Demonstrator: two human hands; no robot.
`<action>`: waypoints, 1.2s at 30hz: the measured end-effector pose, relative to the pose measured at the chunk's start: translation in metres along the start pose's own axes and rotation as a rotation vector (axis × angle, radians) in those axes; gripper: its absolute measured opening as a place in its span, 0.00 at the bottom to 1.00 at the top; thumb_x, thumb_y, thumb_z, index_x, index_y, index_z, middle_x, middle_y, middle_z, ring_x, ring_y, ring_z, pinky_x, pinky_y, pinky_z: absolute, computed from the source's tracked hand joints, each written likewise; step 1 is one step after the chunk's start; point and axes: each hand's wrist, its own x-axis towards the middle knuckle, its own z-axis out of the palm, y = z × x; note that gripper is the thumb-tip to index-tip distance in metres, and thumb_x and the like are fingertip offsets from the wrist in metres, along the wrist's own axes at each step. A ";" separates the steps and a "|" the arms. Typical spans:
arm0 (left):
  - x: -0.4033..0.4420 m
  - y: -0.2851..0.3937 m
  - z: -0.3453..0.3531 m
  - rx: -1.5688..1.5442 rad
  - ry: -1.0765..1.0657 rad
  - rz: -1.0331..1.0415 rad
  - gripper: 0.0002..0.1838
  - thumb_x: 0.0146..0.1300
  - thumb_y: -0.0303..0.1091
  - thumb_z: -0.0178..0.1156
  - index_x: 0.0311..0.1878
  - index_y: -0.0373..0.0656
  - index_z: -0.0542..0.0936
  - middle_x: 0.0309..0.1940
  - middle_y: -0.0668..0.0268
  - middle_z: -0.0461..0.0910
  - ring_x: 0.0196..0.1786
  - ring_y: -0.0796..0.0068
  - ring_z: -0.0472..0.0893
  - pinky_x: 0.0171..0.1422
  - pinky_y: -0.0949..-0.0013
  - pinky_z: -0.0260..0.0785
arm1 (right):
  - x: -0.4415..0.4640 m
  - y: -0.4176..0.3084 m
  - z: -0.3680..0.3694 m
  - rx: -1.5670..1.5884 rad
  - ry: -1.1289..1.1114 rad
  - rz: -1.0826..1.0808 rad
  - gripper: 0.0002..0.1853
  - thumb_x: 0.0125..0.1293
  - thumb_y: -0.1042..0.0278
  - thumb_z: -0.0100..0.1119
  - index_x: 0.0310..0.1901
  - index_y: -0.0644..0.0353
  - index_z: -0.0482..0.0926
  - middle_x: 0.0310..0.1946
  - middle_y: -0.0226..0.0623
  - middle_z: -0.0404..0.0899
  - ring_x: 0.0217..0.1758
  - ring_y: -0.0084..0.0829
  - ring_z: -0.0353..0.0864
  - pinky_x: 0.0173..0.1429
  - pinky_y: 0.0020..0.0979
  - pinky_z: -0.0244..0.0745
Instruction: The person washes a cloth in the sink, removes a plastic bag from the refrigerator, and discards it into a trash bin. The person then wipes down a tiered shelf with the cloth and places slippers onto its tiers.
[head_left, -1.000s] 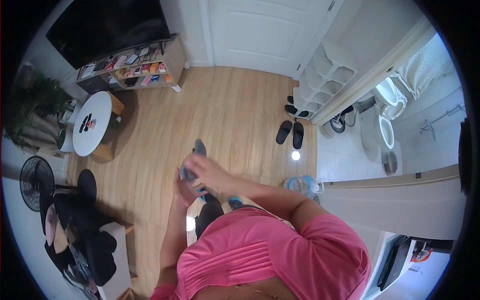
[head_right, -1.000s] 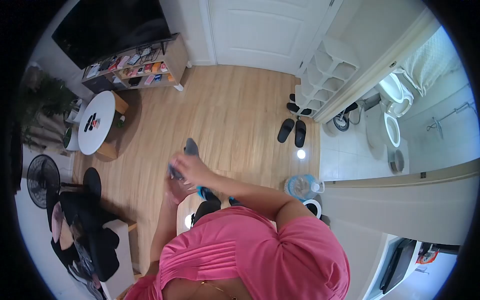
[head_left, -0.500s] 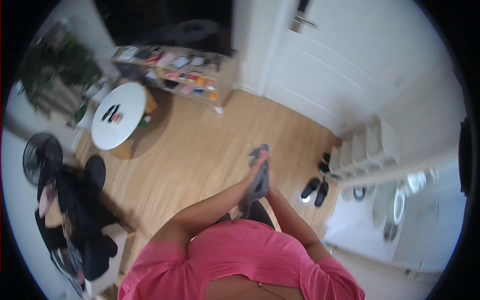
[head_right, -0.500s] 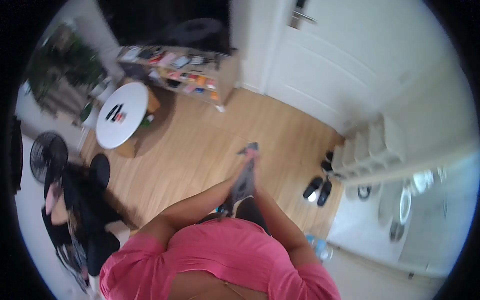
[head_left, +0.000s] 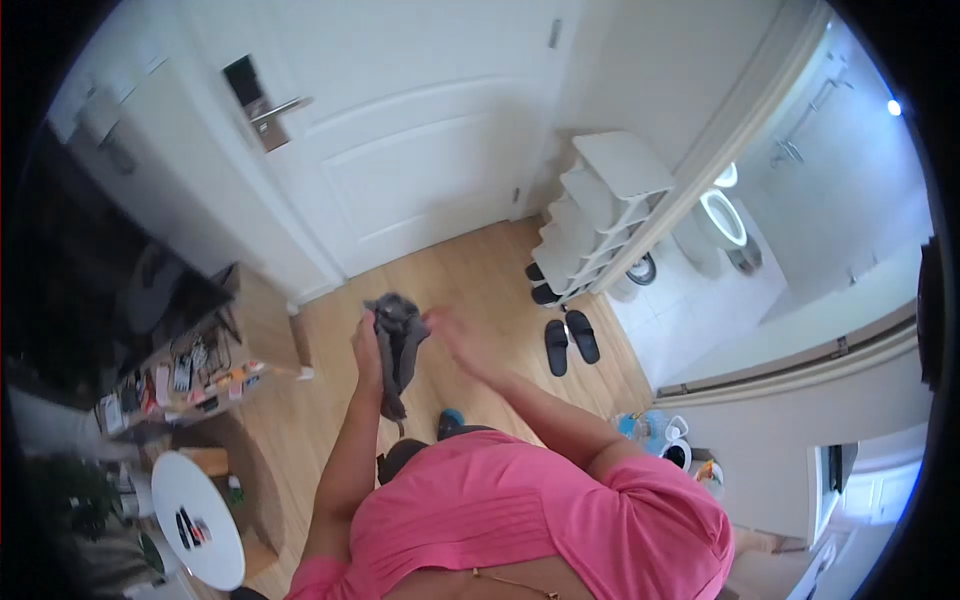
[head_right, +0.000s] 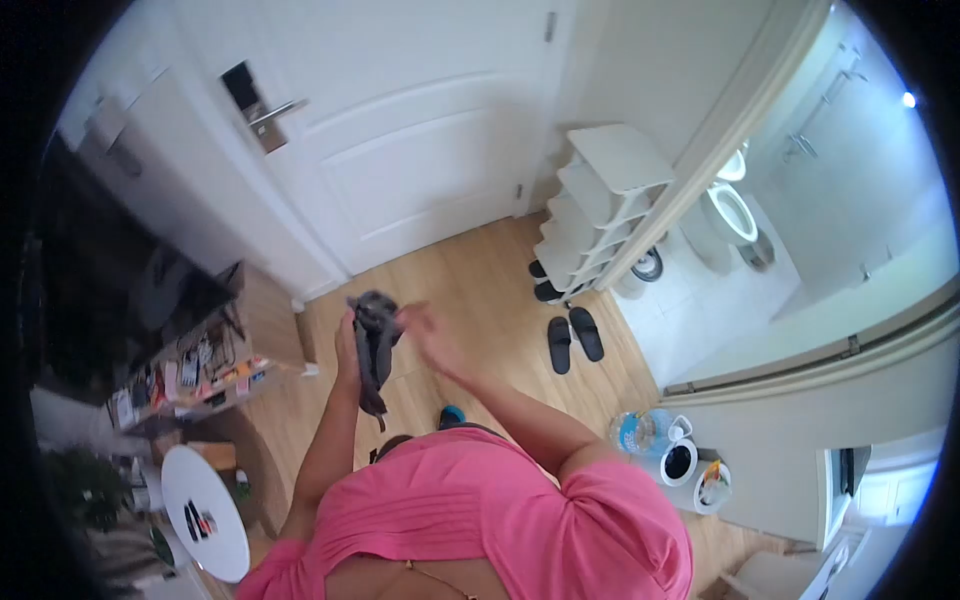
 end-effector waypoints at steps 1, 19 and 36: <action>0.021 0.000 0.027 0.076 -0.040 -0.011 0.24 0.65 0.50 0.46 0.41 0.35 0.77 0.33 0.63 0.77 0.35 0.74 0.76 0.45 0.70 0.69 | 0.010 0.005 -0.032 -0.098 0.182 -0.007 0.28 0.66 0.43 0.39 0.55 0.60 0.70 0.54 0.46 0.70 0.59 0.38 0.67 0.57 0.36 0.64; 0.347 -0.173 0.470 0.347 -0.673 -0.464 0.14 0.63 0.38 0.48 0.48 0.41 0.67 0.32 0.66 0.73 0.33 0.74 0.73 0.40 0.68 0.68 | 0.186 0.059 -0.471 -0.644 1.007 0.159 0.19 0.61 0.60 0.51 0.49 0.64 0.71 0.48 0.43 0.72 0.53 0.39 0.68 0.57 0.37 0.63; 0.347 -0.215 0.514 0.155 -0.697 -0.650 0.16 0.69 0.31 0.39 0.57 0.44 0.52 0.46 0.56 0.71 0.39 0.63 0.81 0.40 0.62 0.80 | 0.331 0.126 -0.539 -1.211 0.337 -0.014 0.26 0.61 0.65 0.49 0.62 0.55 0.63 0.64 0.48 0.57 0.69 0.50 0.52 0.71 0.46 0.44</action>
